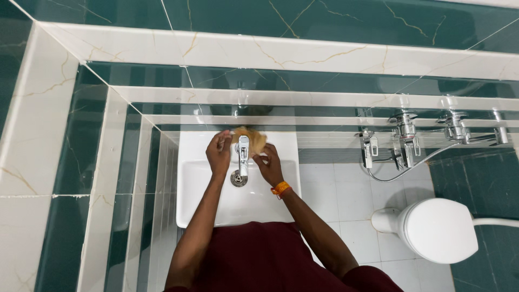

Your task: The person wipes the sink faucet and several wall-mounted chrome faucets with a cloth.

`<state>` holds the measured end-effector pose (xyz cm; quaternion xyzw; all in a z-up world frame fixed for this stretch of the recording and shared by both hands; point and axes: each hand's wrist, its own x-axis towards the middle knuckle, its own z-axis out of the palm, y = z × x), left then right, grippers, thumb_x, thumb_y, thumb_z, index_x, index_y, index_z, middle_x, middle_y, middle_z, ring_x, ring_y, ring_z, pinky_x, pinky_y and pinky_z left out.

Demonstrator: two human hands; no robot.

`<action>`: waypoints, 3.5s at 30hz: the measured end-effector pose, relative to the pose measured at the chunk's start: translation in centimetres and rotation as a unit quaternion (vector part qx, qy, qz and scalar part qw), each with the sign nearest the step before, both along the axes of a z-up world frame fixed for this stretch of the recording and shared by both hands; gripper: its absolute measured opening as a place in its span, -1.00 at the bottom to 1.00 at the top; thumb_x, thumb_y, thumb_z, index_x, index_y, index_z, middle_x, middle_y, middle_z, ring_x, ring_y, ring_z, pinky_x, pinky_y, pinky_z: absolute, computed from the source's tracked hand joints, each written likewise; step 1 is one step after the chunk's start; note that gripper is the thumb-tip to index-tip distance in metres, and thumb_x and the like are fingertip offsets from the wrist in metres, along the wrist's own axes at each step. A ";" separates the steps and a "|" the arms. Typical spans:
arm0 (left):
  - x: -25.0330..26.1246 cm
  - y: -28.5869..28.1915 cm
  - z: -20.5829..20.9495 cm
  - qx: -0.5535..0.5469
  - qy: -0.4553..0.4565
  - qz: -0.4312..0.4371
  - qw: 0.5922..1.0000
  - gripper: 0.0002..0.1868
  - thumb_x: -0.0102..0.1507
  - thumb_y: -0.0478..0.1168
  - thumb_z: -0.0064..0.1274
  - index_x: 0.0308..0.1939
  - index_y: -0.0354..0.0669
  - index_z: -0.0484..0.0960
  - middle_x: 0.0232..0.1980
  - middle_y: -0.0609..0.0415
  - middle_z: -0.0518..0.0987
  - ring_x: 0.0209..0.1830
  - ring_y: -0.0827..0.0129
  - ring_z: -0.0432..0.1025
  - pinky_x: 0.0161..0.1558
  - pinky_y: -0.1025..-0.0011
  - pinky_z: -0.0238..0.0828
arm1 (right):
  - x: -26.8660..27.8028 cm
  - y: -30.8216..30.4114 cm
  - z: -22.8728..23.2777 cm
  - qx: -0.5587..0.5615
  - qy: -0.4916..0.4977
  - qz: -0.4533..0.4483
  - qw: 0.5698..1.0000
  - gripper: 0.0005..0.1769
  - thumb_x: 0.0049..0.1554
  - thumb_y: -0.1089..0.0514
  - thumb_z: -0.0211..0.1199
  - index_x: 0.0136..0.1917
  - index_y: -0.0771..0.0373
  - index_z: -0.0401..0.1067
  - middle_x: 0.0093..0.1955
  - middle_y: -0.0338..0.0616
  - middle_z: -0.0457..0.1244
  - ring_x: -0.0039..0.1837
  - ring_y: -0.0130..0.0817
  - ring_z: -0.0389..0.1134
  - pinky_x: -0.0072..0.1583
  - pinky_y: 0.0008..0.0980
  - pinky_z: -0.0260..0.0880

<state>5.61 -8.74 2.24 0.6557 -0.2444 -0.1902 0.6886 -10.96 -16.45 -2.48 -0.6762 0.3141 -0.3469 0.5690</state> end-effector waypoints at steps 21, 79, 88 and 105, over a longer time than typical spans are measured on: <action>-3.5 4.6 3.7 0.039 0.034 -0.169 0.984 -0.38 0.23 -0.32 0.23 0.38 -0.25 0.45 0.26 -0.04 0.54 0.23 0.32 0.48 0.24 0.36 0.48 | 1.3 3.9 3.8 -0.058 -0.057 -0.053 0.995 -0.70 0.24 0.20 0.25 0.20 0.39 0.42 0.12 -0.11 0.29 0.06 -0.42 0.40 0.01 -0.44 0.49; -6.1 9.3 -2.1 -0.082 0.289 -0.082 0.950 0.02 0.12 -0.55 0.11 0.59 -0.29 -0.08 0.32 -0.14 0.49 0.29 0.24 0.43 0.21 0.37 0.46 | 13.9 -2.3 12.0 -0.495 0.529 0.410 0.555 -0.77 0.02 0.06 0.28 -0.10 0.15 0.65 -0.03 -0.10 0.42 0.35 0.03 0.18 0.28 -0.04 0.25; -5.4 11.1 0.6 -0.067 0.301 -0.025 0.951 -0.14 0.19 -0.32 0.26 0.52 -0.29 0.19 0.17 0.00 0.58 0.12 0.41 0.52 0.21 0.44 0.46 | 11.1 -5.3 12.9 -0.404 0.339 0.392 0.754 -0.63 0.09 0.07 0.28 0.17 0.19 0.53 0.03 0.03 0.40 0.14 0.05 0.37 0.15 -0.01 0.40; -3.4 3.9 2.1 -0.019 0.173 -0.094 0.980 -0.47 0.38 -0.03 0.05 0.35 -0.24 0.49 -0.02 0.08 0.62 -0.01 0.50 0.49 0.11 0.51 0.41 | -0.3 0.3 8.0 0.526 -0.027 0.101 0.844 -0.58 0.31 0.04 -0.05 0.31 0.33 0.31 0.12 -0.06 0.36 0.11 -0.29 0.44 0.15 -0.31 0.52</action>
